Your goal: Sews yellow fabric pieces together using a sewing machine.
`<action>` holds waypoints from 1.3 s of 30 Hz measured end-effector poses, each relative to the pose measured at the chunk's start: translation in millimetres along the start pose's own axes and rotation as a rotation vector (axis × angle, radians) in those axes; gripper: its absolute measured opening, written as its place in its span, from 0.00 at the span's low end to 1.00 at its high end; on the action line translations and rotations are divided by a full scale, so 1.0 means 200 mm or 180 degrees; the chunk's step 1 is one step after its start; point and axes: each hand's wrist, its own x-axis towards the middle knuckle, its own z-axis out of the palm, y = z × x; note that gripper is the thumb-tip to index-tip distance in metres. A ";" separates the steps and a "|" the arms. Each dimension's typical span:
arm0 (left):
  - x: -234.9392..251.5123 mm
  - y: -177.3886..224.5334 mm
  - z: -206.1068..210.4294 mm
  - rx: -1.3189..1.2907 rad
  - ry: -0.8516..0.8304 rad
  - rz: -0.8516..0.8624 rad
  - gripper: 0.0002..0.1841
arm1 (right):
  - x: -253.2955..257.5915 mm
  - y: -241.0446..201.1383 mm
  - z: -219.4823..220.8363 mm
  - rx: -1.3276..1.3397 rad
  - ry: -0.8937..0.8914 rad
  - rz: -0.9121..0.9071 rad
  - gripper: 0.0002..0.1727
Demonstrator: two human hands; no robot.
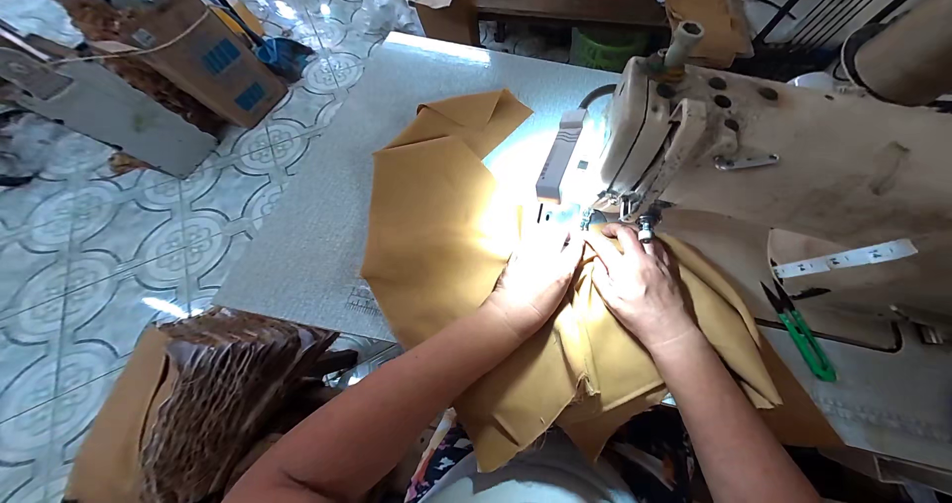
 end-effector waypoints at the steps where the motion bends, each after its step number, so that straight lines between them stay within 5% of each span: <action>1: 0.00 0.00 0.00 -0.0010 0.0027 -0.0013 0.16 | 0.00 0.00 0.00 -0.0001 0.0009 -0.0002 0.22; 39: 0.04 -0.06 0.02 -0.0280 0.0356 0.0143 0.13 | 0.00 0.02 0.03 0.0147 0.0197 -0.0080 0.22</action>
